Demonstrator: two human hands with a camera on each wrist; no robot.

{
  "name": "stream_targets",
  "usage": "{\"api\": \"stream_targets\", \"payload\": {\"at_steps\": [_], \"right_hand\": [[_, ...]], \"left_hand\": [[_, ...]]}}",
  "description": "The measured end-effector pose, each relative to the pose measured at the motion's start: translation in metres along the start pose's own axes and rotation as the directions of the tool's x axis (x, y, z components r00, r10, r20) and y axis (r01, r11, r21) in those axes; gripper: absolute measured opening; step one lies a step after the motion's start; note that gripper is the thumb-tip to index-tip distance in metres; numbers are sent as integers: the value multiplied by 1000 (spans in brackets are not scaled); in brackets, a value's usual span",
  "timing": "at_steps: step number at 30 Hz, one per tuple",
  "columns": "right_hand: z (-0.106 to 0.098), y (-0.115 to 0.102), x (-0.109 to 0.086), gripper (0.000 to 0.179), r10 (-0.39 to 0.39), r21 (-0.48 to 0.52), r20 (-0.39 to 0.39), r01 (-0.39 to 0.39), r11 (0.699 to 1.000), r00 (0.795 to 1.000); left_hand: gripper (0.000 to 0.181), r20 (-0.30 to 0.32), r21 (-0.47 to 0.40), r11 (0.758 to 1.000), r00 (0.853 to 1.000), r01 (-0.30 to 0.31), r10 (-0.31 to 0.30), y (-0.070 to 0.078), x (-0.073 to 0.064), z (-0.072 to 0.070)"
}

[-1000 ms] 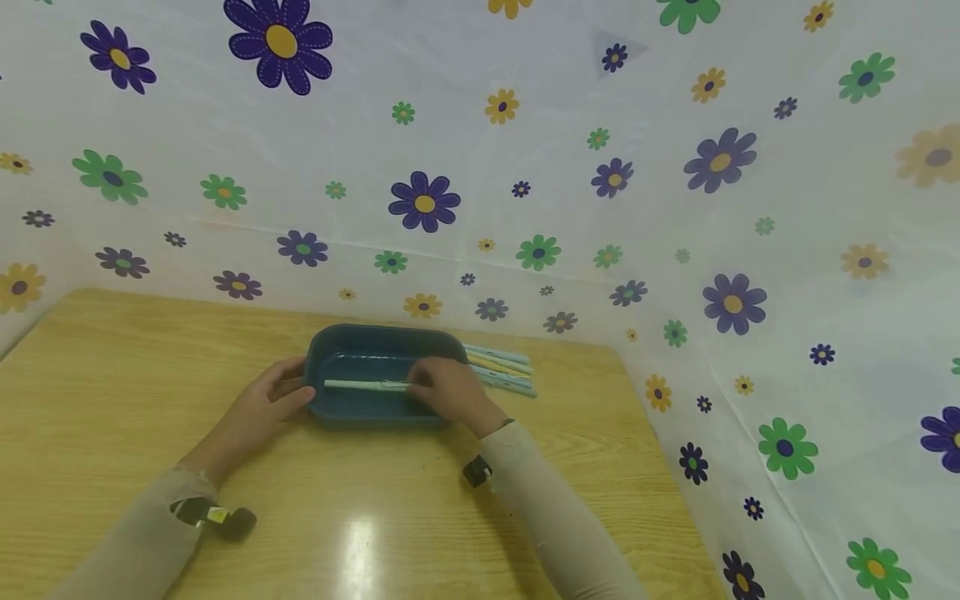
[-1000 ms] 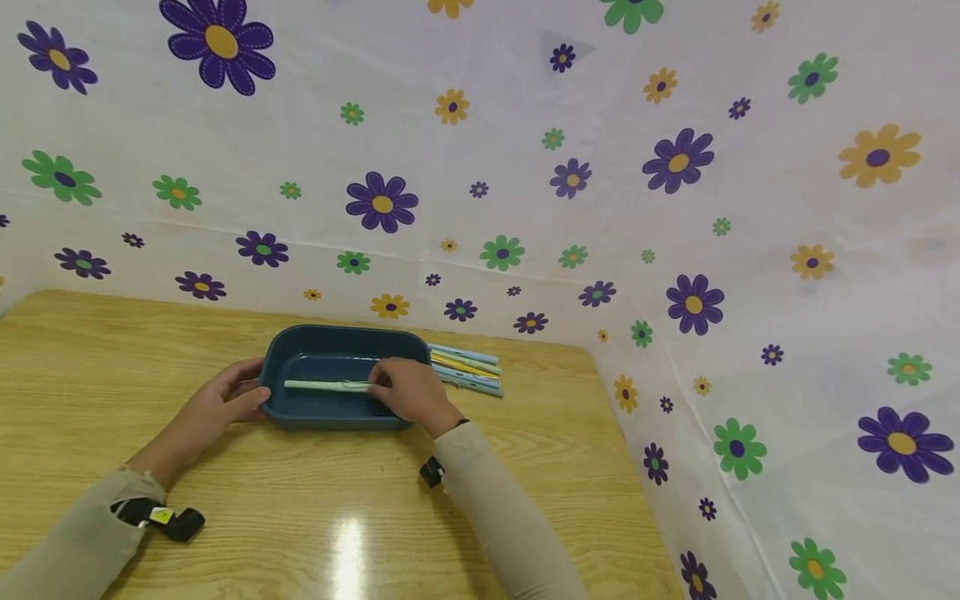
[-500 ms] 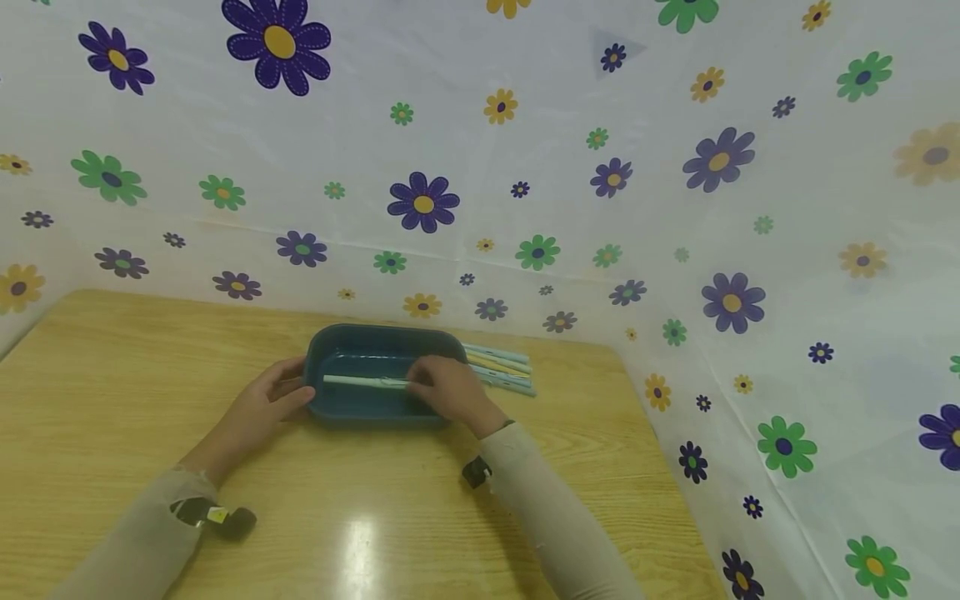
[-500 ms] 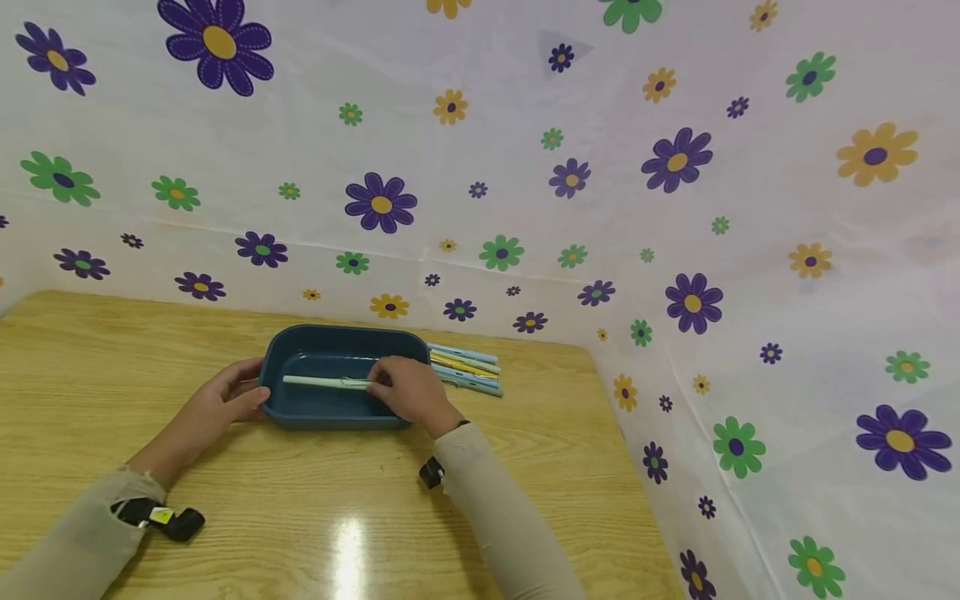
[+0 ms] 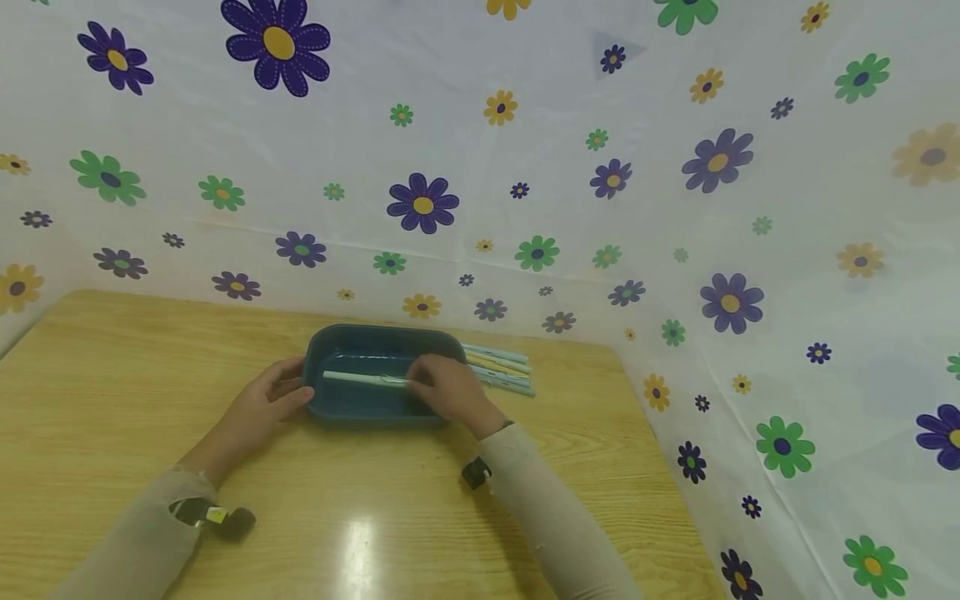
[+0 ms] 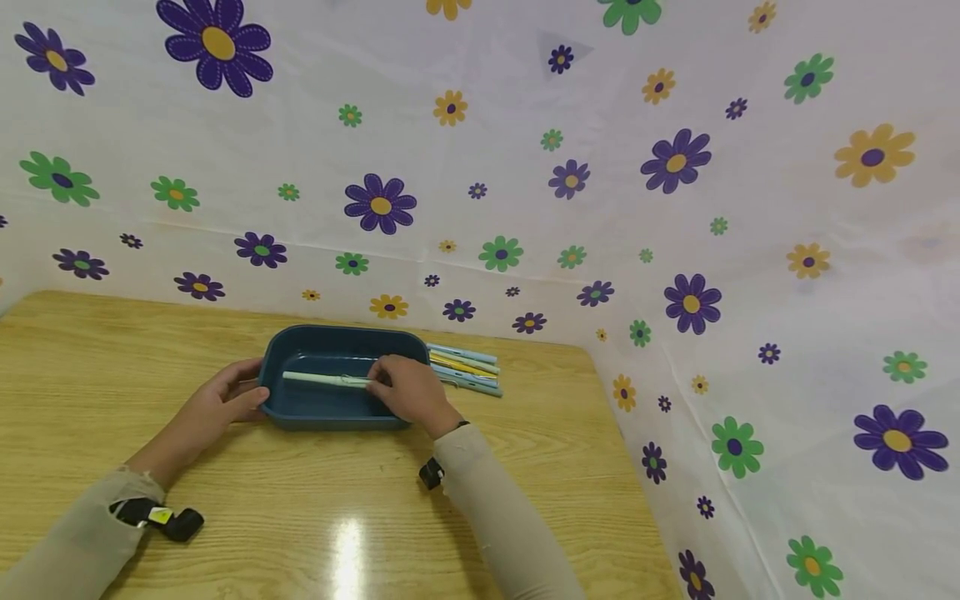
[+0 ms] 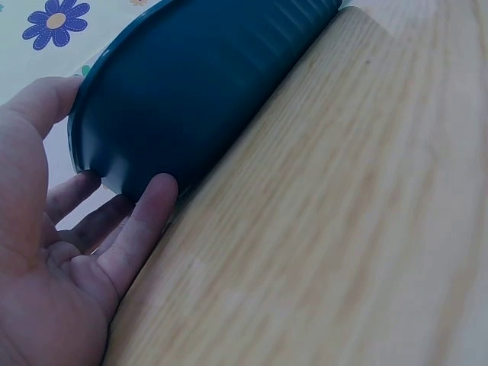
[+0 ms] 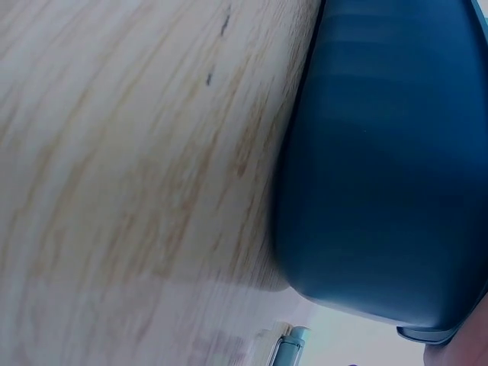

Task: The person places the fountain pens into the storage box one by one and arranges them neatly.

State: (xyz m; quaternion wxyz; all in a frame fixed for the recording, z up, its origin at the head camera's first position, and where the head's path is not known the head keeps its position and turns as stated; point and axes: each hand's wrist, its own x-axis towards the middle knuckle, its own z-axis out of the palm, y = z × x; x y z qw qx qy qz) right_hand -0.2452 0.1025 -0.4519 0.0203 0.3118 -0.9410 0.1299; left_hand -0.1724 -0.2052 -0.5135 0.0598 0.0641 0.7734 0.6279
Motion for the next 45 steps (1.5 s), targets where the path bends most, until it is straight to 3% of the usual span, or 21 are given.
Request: {"api": "stream_targets", "payload": {"at_steps": [5, 15, 35, 45], "right_hand": [[0, -1, -1, 17, 4, 6, -5, -4, 1000, 1000], [-1, 0, -2, 18, 7, 60, -35, -5, 998, 999], [3, 3, -5, 14, 24, 139, -135, -5, 990, 991], [6, 8, -6, 18, 32, 193, -168, 1, 981, 985]], "left_hand": [[69, -3, 26, 1000, 1000, -1, 2, -1, 0, 0], [70, 5, -49, 999, 1000, -5, 5, 2, 0, 1], [67, 4, -40, 998, 999, -49, 49, -1, 0, 2], [63, -5, -51, 998, 999, -43, 43, -3, 0, 3]]}}
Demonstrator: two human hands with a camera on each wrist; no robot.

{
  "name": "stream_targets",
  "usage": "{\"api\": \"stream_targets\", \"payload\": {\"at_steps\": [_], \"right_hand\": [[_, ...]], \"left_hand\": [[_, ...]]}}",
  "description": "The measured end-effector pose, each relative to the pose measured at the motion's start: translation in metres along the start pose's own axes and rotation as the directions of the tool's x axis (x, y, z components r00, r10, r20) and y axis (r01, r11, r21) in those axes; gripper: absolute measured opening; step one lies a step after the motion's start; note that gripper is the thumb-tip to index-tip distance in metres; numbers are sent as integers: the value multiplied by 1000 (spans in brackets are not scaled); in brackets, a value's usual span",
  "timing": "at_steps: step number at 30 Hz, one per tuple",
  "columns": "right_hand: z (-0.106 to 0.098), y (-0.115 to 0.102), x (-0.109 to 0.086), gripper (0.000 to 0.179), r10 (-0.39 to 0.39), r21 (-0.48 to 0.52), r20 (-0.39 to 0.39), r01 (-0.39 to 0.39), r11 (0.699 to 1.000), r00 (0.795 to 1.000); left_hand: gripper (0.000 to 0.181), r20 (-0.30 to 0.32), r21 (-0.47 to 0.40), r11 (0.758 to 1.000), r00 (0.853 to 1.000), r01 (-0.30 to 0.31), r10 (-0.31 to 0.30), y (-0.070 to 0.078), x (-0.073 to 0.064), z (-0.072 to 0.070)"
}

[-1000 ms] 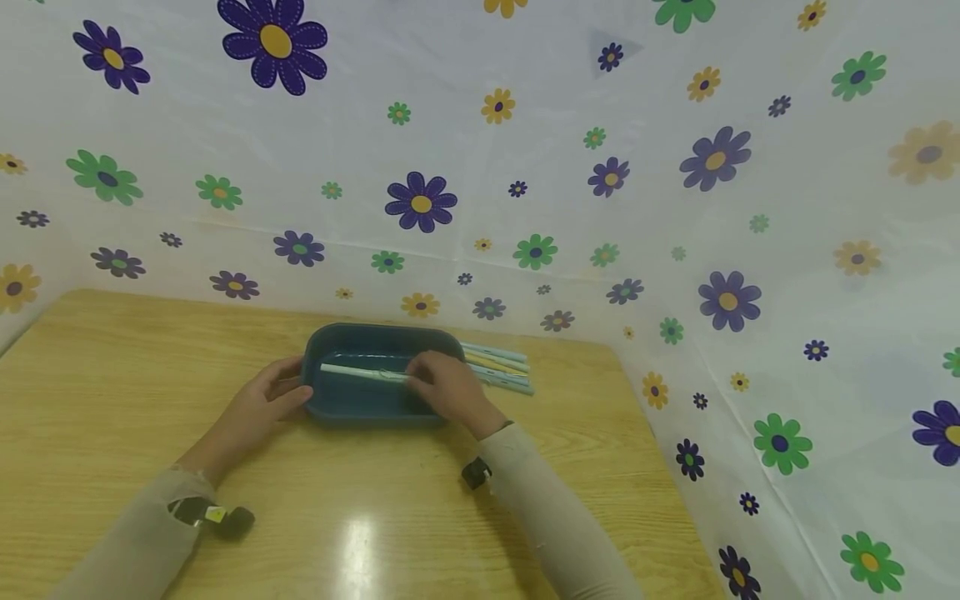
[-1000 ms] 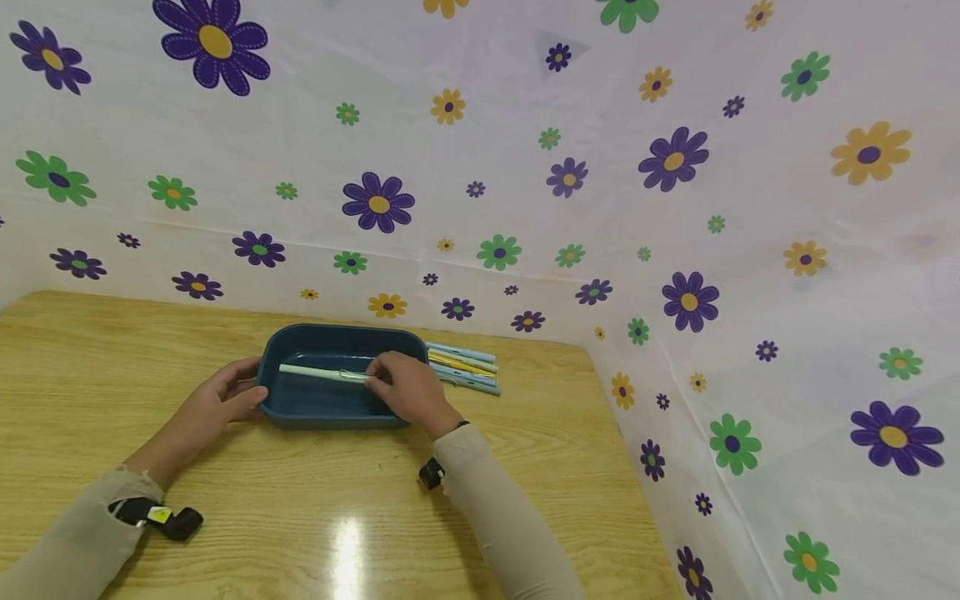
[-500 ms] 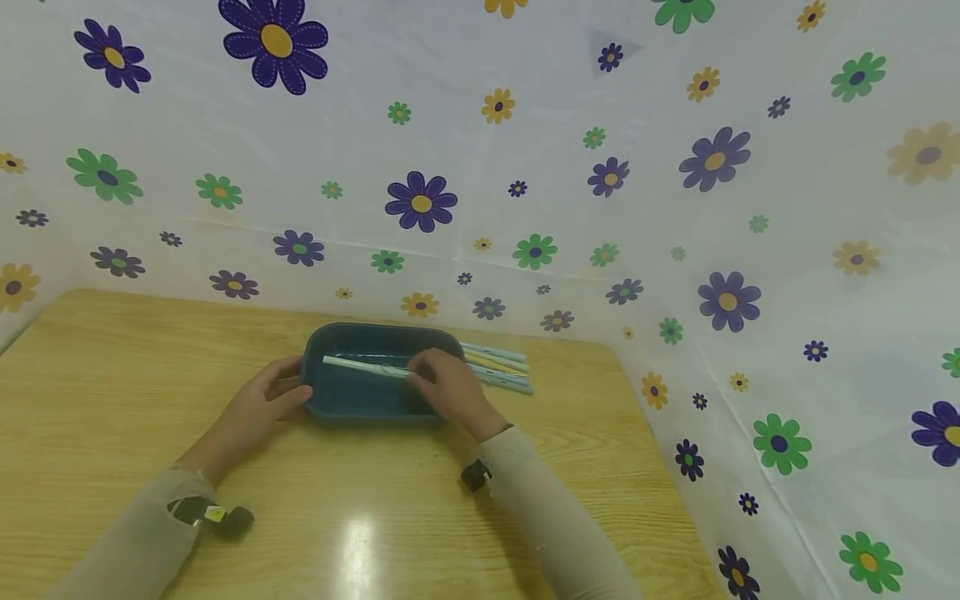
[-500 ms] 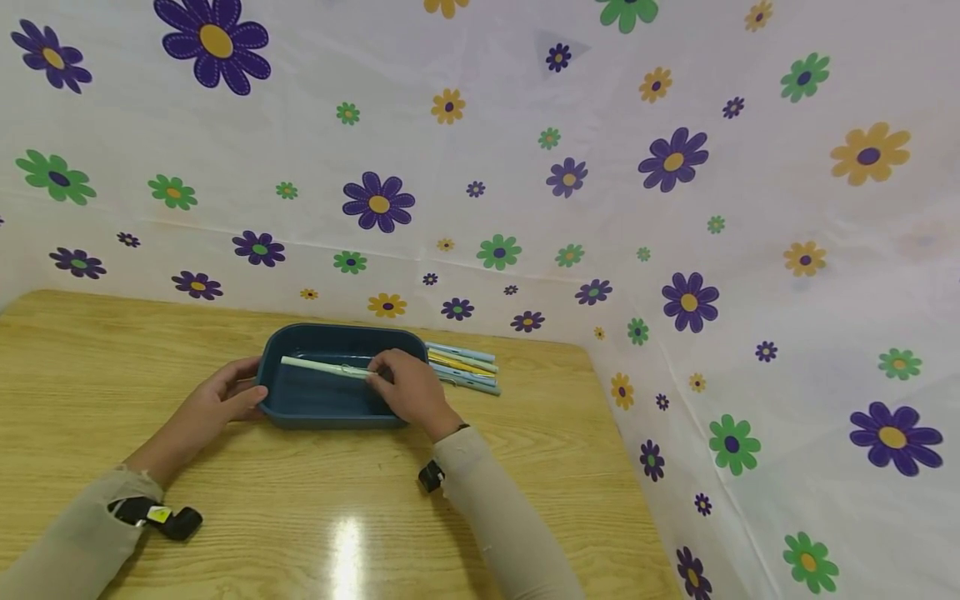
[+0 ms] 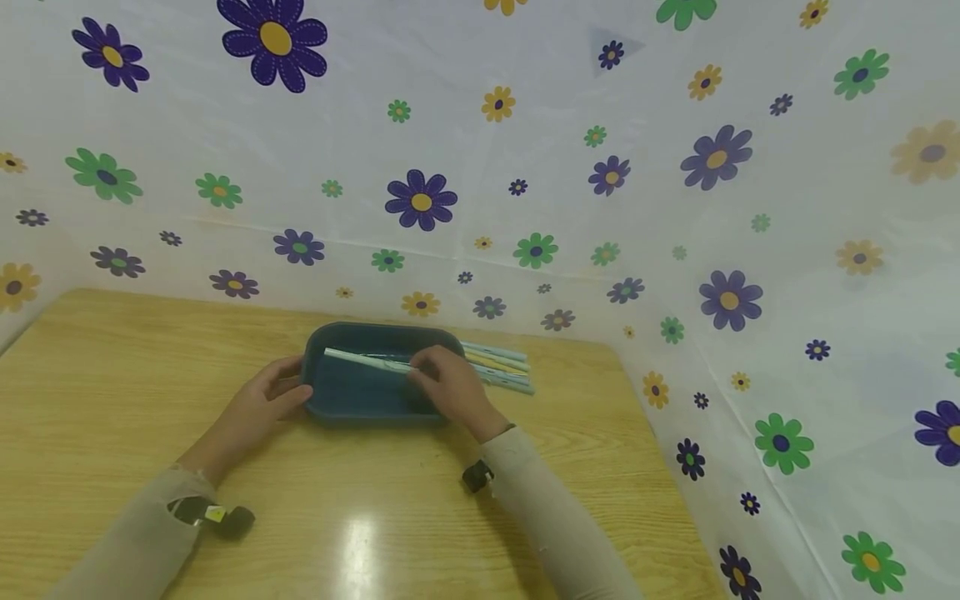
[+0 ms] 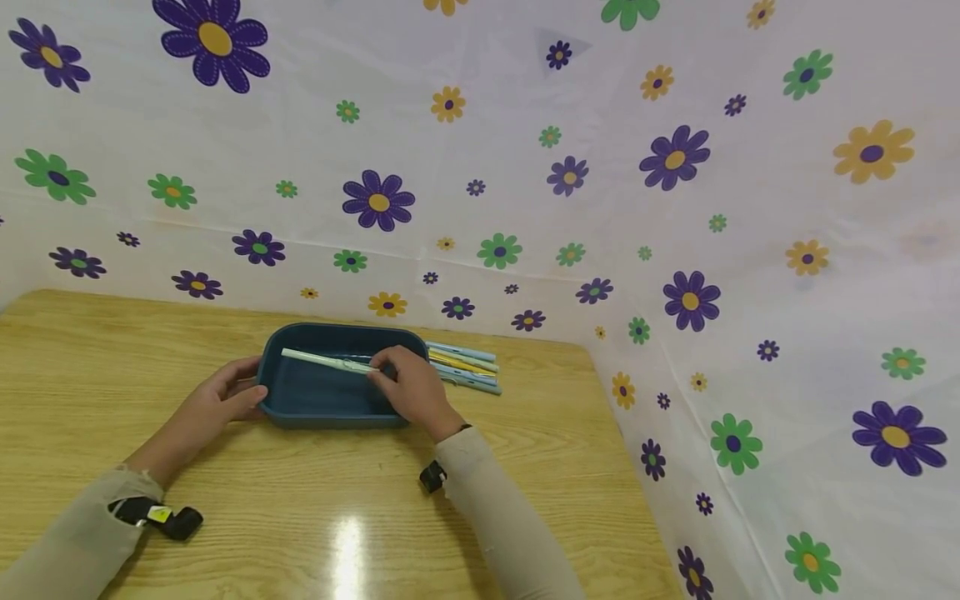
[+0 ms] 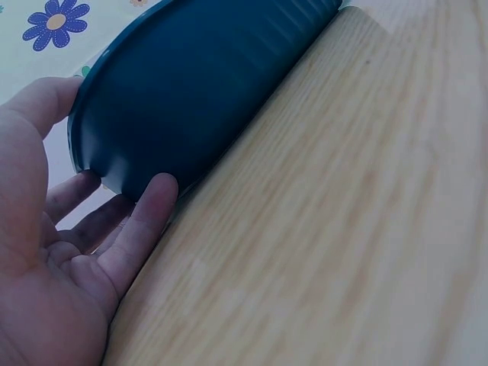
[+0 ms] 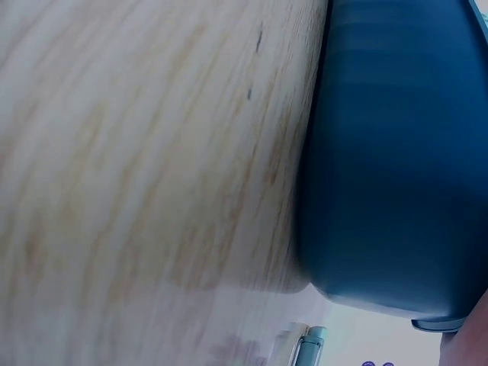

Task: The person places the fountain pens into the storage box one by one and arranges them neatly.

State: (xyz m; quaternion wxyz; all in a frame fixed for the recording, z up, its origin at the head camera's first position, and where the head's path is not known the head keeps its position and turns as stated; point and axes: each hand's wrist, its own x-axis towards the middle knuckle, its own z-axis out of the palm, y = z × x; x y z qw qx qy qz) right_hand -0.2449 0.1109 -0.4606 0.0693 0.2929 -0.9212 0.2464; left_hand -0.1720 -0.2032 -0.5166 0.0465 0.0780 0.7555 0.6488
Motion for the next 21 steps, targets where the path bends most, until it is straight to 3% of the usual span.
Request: {"api": "stream_targets", "payload": {"at_steps": [12, 21], "right_hand": [[-2, 3, 1, 16, 22, 115, -27, -18, 993, 999], [-9, 5, 1, 15, -40, 116, -41, 45, 992, 998]], "left_hand": [[66, 6, 19, 1000, 1000, 5, -6, 2, 0, 0], [66, -1, 25, 1000, 1000, 12, -12, 3, 0, -2]]}}
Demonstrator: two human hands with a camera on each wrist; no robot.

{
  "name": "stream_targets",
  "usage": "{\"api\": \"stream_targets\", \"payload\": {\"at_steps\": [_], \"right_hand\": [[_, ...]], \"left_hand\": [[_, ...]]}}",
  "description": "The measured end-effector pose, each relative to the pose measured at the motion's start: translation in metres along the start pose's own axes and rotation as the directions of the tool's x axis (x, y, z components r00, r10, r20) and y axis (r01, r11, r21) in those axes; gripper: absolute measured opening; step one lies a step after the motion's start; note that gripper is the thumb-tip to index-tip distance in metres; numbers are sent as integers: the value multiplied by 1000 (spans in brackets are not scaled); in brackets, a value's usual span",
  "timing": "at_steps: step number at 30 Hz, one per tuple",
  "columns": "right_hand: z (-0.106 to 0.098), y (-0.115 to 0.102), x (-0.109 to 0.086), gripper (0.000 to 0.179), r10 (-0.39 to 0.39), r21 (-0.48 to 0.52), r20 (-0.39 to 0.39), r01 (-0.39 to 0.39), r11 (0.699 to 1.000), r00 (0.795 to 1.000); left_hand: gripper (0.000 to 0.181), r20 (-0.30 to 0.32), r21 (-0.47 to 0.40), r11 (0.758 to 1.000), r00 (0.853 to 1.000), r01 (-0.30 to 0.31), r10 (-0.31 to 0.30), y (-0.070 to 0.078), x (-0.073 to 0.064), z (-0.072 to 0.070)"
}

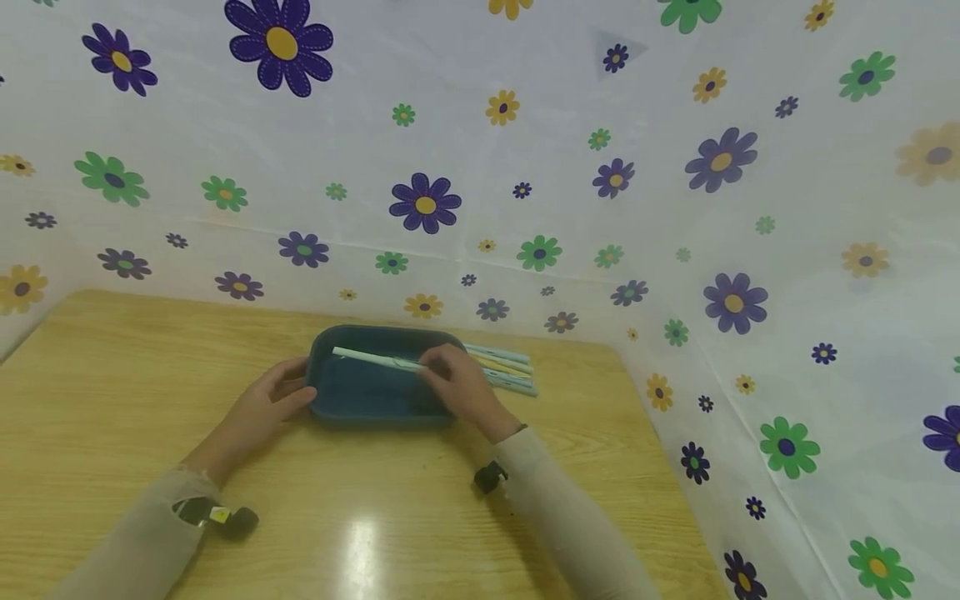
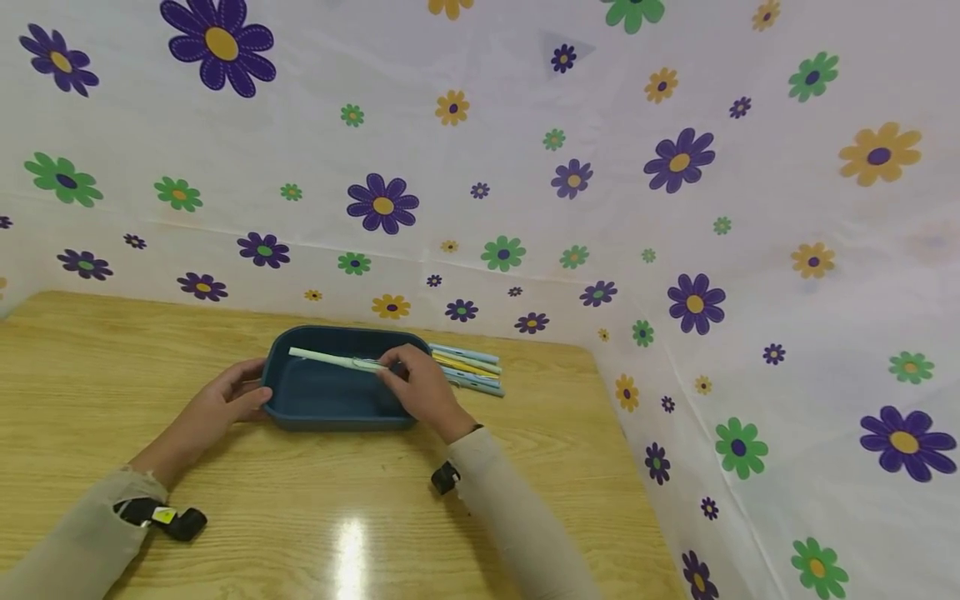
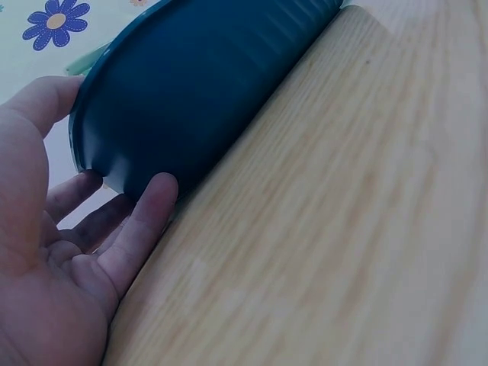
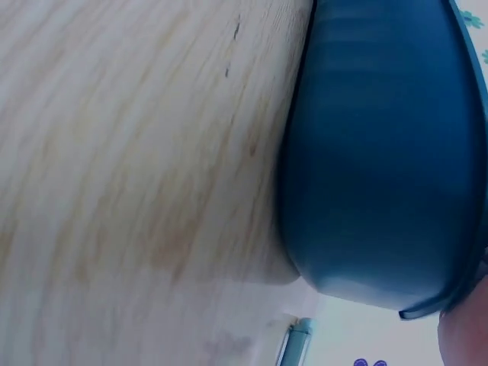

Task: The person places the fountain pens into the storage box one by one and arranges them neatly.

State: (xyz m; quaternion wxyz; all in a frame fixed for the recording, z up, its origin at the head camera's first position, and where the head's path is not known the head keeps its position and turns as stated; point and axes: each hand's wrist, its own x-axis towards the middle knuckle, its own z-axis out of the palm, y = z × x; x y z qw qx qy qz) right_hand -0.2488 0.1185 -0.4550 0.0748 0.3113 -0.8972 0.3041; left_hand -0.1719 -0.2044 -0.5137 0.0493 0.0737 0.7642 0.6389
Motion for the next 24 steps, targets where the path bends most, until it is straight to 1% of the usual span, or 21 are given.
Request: {"api": "stream_targets", "payload": {"at_steps": [3, 8, 11, 15, 17, 21, 24], "right_hand": [[-5, 2, -2, 15, -20, -17, -10, 20, 1000, 1000], [-16, 9, -6, 14, -24, -39, -21, 23, 999, 999], [-25, 14, -7, 13, -27, -56, -25, 25, 998, 999], [-37, 24, -8, 12, -48, -69, -48, 45, 997, 998], [-43, 30, -9, 12, -55, -82, -60, 50, 995, 997], [-55, 39, -13, 11, -40, -117, -64, 32, 993, 997], [-63, 44, -15, 11, -27, -125, -56, 20, 992, 998]], "left_hand": [[66, 2, 7, 1000, 1000, 3, -4, 1, 0, 1], [66, 1, 0, 1000, 1000, 0, 0, 1, -1, 2], [66, 2, -2, 1000, 1000, 1, -1, 0, -1, 1], [66, 0, -11, 1000, 1000, 7, -7, -2, -1, 0], [66, 4, -13, 1000, 1000, -2, 2, -2, -1, 0], [64, 4, -23, 1000, 1000, -19, 19, -3, -1, 1], [63, 2, -30, 999, 1000, -26, 26, -3, 0, 1]]}}
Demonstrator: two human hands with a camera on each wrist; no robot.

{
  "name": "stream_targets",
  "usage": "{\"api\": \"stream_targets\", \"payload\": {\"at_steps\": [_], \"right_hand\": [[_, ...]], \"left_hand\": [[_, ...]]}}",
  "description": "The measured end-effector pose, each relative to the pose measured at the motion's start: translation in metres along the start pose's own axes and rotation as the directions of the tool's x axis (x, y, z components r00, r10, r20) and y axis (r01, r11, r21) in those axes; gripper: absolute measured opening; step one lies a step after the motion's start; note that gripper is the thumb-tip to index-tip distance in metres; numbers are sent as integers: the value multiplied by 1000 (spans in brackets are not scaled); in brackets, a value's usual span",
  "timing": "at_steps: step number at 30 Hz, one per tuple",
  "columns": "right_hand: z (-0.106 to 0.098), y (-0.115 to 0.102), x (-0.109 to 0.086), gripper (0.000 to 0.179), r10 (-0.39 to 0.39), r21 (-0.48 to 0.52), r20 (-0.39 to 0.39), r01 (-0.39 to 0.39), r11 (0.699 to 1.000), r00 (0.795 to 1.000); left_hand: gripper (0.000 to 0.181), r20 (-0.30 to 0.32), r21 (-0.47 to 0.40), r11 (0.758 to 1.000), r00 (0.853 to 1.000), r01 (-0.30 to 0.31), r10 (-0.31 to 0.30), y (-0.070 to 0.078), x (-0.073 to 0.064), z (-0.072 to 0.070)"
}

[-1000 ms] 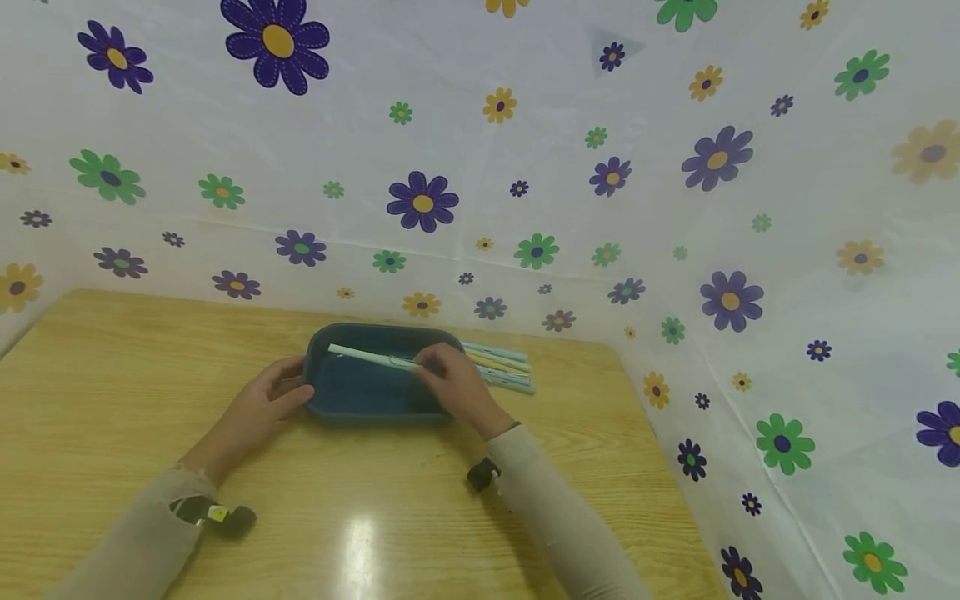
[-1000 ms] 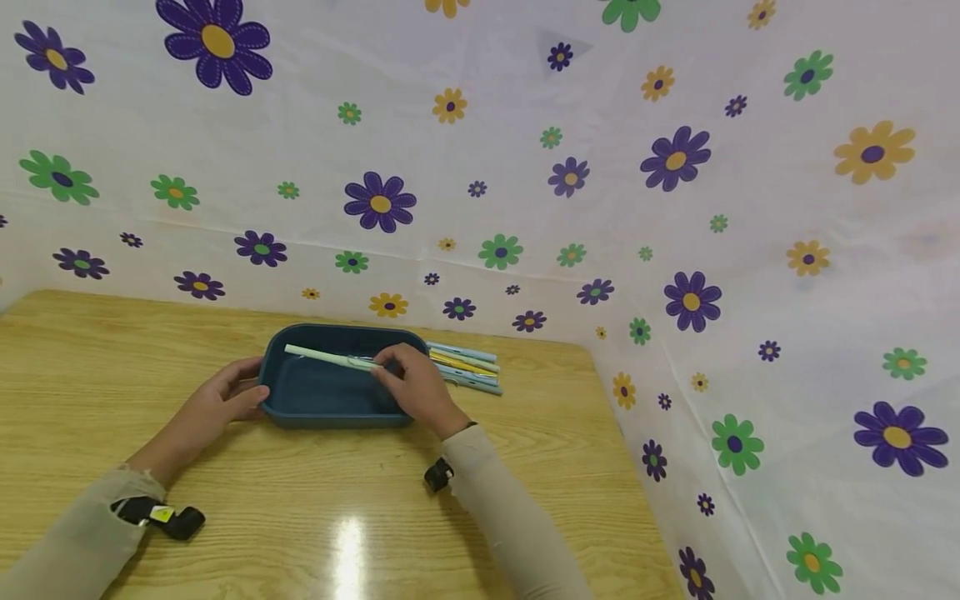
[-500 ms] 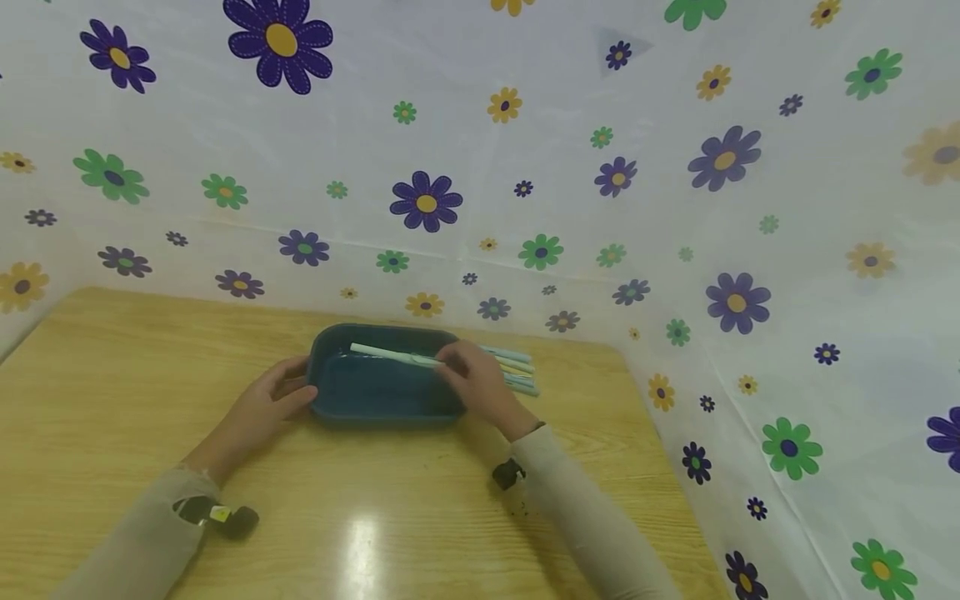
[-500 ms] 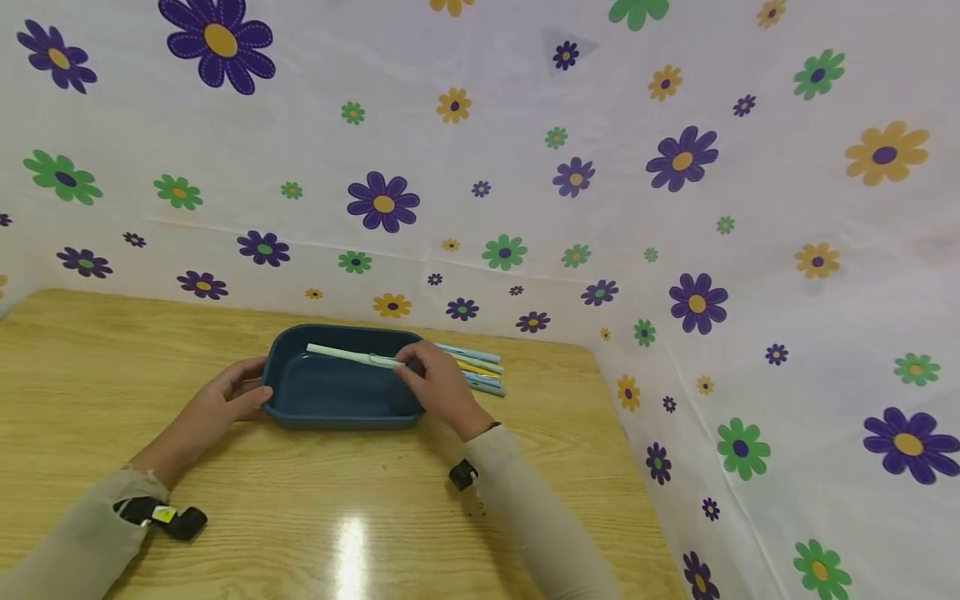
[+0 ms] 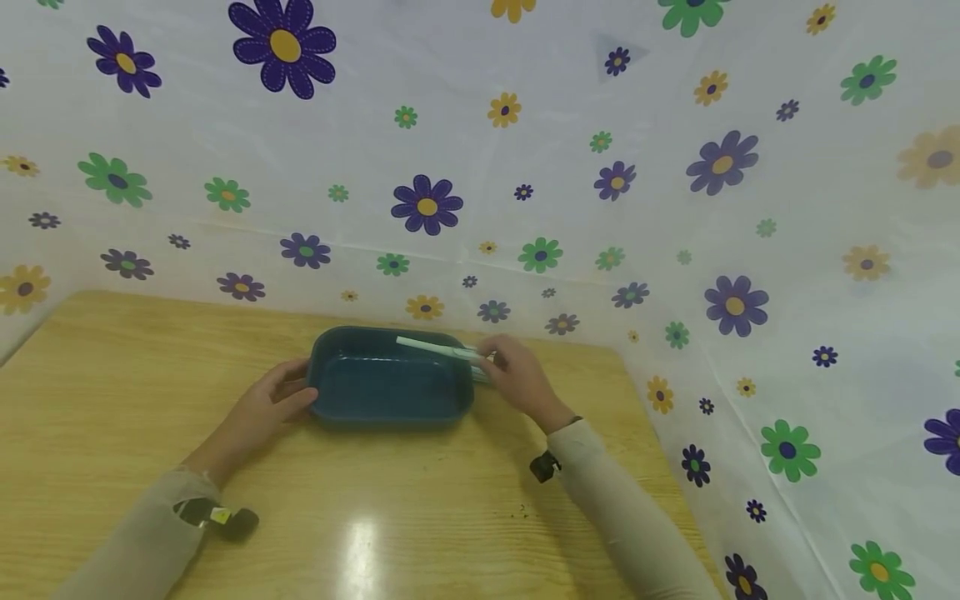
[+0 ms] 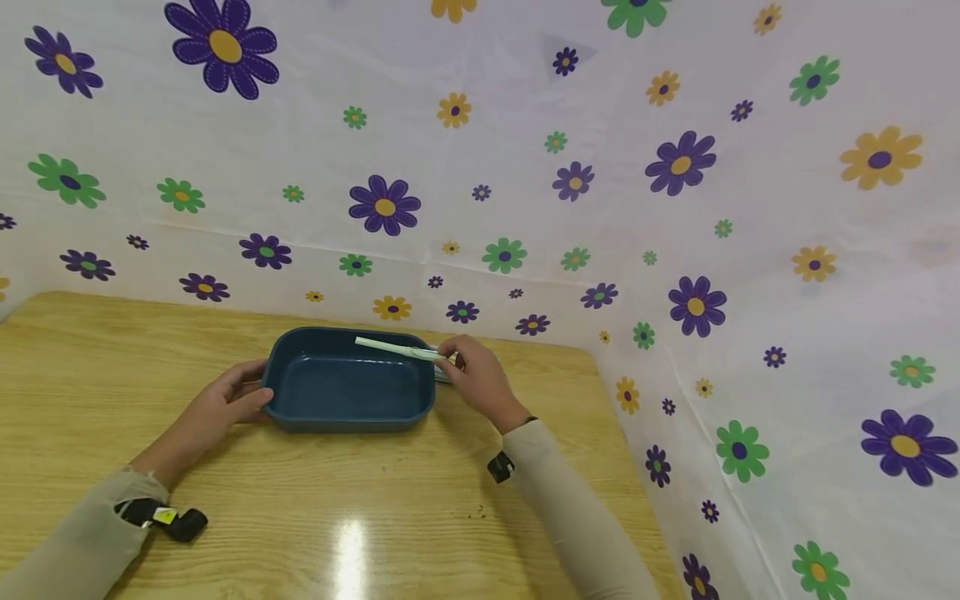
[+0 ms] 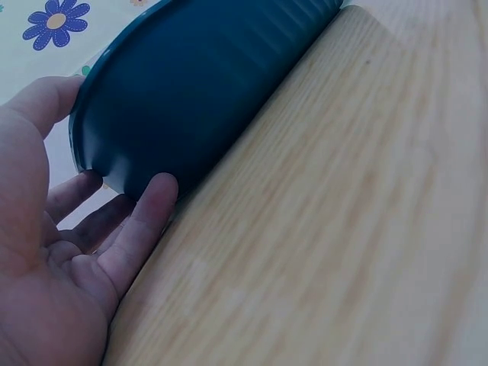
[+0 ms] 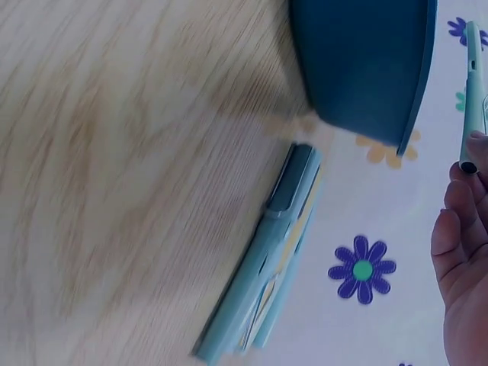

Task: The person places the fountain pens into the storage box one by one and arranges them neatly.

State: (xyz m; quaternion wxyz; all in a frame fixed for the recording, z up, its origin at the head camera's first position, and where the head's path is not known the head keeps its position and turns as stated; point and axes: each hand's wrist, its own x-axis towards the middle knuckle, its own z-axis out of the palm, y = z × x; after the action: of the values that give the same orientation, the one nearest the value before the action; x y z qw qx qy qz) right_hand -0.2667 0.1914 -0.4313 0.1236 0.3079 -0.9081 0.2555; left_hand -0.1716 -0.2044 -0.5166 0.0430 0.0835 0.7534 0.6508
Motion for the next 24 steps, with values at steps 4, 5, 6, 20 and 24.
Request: {"api": "stream_targets", "payload": {"at_steps": [4, 5, 6, 20, 24], "right_hand": [[-9, 6, -3, 12, 5, 11, 1, -5, 1000, 1000], [-10, 8, -4, 12, 9, 9, -1, -9, 1000, 1000], [-12, 10, -4, 12, 16, 11, -4, -16, 1000, 1000], [-32, 43, -8, 19, 106, -9, -9, -106, 994, 994], [-34, 51, -13, 21, 163, -15, 20, -163, 987, 986]], "left_hand": [[63, -1, -4, 1000, 1000, -5, 5, 1, 0, 0], [63, 1, -9, 1000, 1000, -2, 2, 0, -1, 0], [63, 2, -11, 1000, 1000, 0, 0, 0, -1, 0], [65, 7, 4, 1000, 1000, 11, -11, 2, 1, -1], [64, 11, -13, 1000, 1000, -4, 4, 0, 1, -1]]}}
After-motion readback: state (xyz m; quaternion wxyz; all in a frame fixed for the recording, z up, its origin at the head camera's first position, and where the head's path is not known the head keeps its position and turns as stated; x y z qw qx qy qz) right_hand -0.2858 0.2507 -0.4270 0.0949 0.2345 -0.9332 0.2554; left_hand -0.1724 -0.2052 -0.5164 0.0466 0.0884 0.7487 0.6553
